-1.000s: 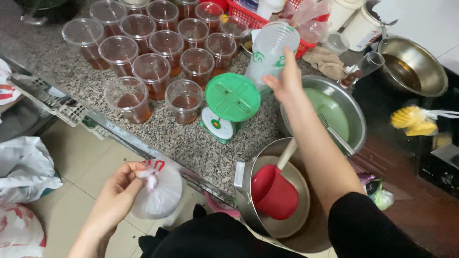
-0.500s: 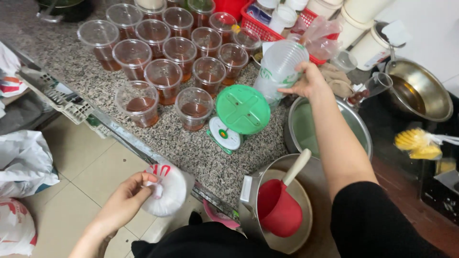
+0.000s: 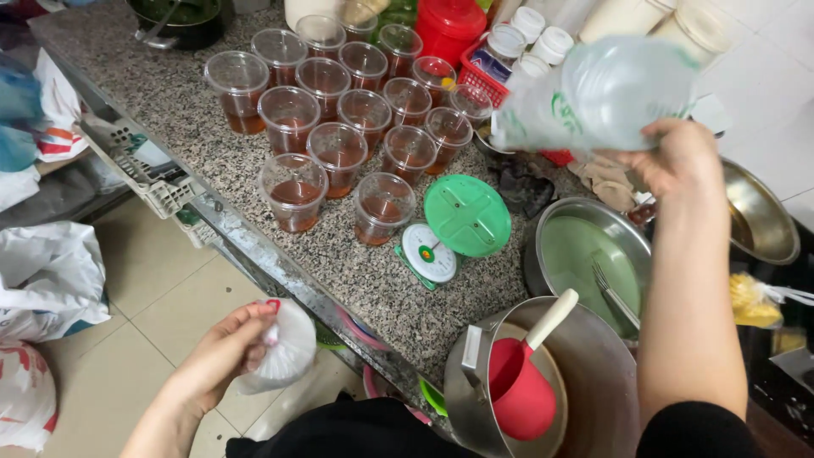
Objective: The person places lids on plastic cups filled with a brown liquid, then puts them into plastic bags and ties the bags closed by hand.
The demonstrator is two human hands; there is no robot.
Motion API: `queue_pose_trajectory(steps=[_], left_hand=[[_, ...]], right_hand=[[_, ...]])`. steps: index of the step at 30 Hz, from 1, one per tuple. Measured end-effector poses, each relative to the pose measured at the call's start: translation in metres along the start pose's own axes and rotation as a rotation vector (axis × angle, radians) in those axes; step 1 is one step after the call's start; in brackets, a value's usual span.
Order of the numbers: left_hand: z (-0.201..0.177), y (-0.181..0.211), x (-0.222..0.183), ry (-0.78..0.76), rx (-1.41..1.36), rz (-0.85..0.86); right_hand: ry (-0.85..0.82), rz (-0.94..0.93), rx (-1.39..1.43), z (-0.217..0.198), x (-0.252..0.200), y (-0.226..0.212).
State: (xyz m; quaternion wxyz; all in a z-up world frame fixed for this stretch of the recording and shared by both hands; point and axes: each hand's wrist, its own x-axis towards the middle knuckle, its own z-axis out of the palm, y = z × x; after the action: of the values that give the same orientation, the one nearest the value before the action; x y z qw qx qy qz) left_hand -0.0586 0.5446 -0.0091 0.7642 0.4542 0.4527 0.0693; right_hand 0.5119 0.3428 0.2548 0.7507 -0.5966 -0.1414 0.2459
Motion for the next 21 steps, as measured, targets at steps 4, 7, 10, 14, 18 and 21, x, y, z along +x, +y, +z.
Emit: queue_pose_trajectory(steps=[4, 7, 10, 14, 18, 21], left_hand=[[-0.015, 0.013, 0.002, -0.060, -0.284, 0.008], [-0.024, 0.028, -0.007, -0.150, -0.546, 0.046], [-0.020, 0.055, -0.035, -0.105, -0.700, 0.040], [-0.035, 0.057, -0.059, -0.274, -0.888, 0.271], [-0.063, 0.073, -0.103, -0.230, -1.028, 0.454], [-0.095, 0.065, -0.128, -0.077, -1.121, 0.647]], right_hand=[[-0.244, -0.103, 0.085, 0.045, -0.034, -0.010], [-0.310, -0.156, -0.060, 0.105, -0.059, 0.016], [-0.328, -0.098, -0.075, 0.170, -0.079, 0.073], [-0.653, 0.109, 0.048, 0.253, -0.112, 0.172], [-0.951, 0.213, -0.020, 0.348, -0.203, 0.234], [-1.001, 0.317, -0.067, 0.376, -0.238, 0.273]])
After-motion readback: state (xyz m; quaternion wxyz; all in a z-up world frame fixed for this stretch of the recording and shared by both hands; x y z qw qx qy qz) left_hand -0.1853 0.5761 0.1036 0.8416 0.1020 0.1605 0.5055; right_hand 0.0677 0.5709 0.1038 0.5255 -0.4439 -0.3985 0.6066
